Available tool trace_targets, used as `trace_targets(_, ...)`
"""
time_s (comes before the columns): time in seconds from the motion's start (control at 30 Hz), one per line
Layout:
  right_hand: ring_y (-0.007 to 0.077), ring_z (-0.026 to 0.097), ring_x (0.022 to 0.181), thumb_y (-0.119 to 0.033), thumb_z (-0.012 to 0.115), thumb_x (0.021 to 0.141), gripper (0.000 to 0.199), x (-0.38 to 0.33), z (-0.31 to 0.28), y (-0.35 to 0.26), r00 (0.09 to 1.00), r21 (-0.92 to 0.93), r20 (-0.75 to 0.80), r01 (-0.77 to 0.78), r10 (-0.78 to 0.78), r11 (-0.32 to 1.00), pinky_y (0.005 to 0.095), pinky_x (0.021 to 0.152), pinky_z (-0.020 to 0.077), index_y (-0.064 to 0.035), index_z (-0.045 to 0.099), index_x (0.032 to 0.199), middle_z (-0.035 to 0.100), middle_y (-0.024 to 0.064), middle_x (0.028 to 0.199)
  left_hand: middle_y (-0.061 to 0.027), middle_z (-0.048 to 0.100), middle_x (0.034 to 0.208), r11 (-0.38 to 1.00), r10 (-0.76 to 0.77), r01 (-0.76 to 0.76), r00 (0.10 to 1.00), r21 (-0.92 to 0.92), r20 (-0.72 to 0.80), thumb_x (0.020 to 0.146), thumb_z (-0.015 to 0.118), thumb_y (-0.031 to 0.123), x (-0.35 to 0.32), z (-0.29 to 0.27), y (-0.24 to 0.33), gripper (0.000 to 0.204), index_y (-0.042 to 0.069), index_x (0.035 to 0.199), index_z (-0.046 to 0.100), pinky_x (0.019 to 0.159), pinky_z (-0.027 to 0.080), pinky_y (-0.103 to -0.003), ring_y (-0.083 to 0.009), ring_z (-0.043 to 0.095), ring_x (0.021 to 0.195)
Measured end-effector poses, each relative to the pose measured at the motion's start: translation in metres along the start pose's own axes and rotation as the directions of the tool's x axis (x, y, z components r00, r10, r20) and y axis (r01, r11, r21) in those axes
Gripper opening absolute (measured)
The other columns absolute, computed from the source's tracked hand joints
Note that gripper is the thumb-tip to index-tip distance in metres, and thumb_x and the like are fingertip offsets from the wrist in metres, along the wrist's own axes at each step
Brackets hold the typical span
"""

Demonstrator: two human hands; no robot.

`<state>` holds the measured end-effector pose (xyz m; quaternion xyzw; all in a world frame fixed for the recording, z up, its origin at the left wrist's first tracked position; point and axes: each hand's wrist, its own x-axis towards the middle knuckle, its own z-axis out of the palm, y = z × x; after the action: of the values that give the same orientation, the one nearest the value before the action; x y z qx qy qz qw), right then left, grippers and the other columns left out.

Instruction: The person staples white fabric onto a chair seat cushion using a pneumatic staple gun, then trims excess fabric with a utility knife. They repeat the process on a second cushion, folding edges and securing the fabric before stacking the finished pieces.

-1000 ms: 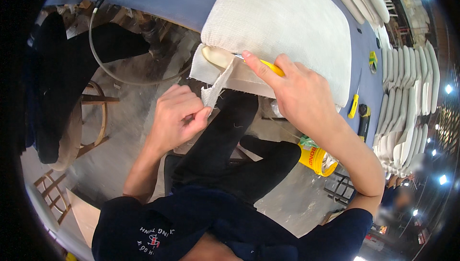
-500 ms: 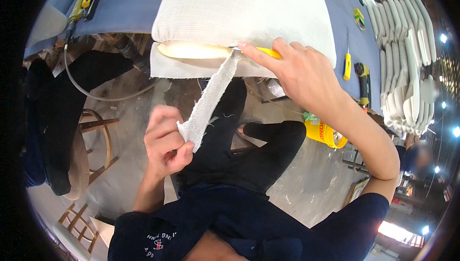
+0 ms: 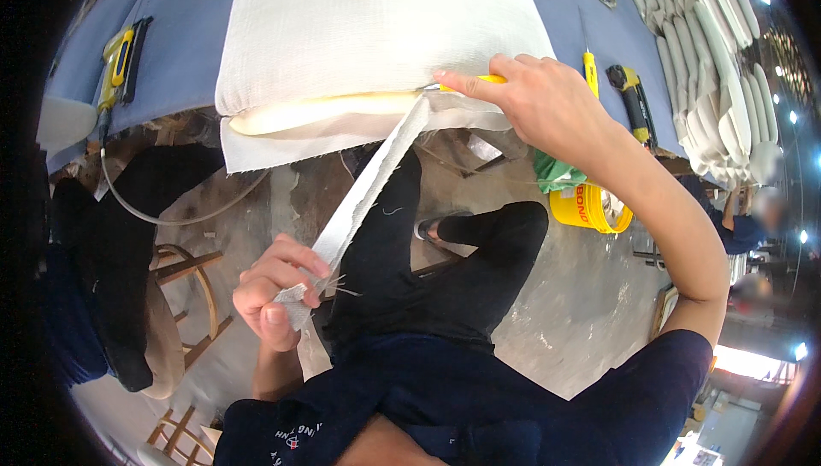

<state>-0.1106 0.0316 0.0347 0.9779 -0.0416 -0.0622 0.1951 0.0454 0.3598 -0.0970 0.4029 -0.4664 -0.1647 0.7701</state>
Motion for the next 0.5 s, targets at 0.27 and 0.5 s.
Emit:
trace_targets(0.27,0.0275,0.069,0.091,0.006,0.064,0.088,0.085,-0.036,0.024,0.033,0.995,-0.044,-0.081,-0.057,0.054,0.997,0.0394,0.079,0.0567,-0.0369,0.05,0.161,0.066,0.005,0.099,-0.0035,0.065,0.07,0.997,-0.065,0.058,0.988,-0.054,-0.142,0.109,0.059,0.041,-0.007,-0.009,0.009,0.05,0.012,0.07,0.047,0.067,0.042,-0.039,-0.0266,0.07,0.075)
trace_targets(0.5,0.0277,0.069,0.092,0.006,0.064,0.088,0.08,-0.062,0.035,0.056,0.991,-0.099,-0.08,-0.118,0.11,0.988,0.0398,0.082,0.0547,-0.0357,0.055,0.157,0.065,0.0046,0.099,-0.002,0.056,0.074,0.995,-0.074,0.069,0.995,-0.072,-0.072,0.108,0.052,0.039,-0.011,-0.022,0.017,0.04,0.014,0.077,0.048,0.074,0.037,-0.038,-0.0212,0.058,0.079)
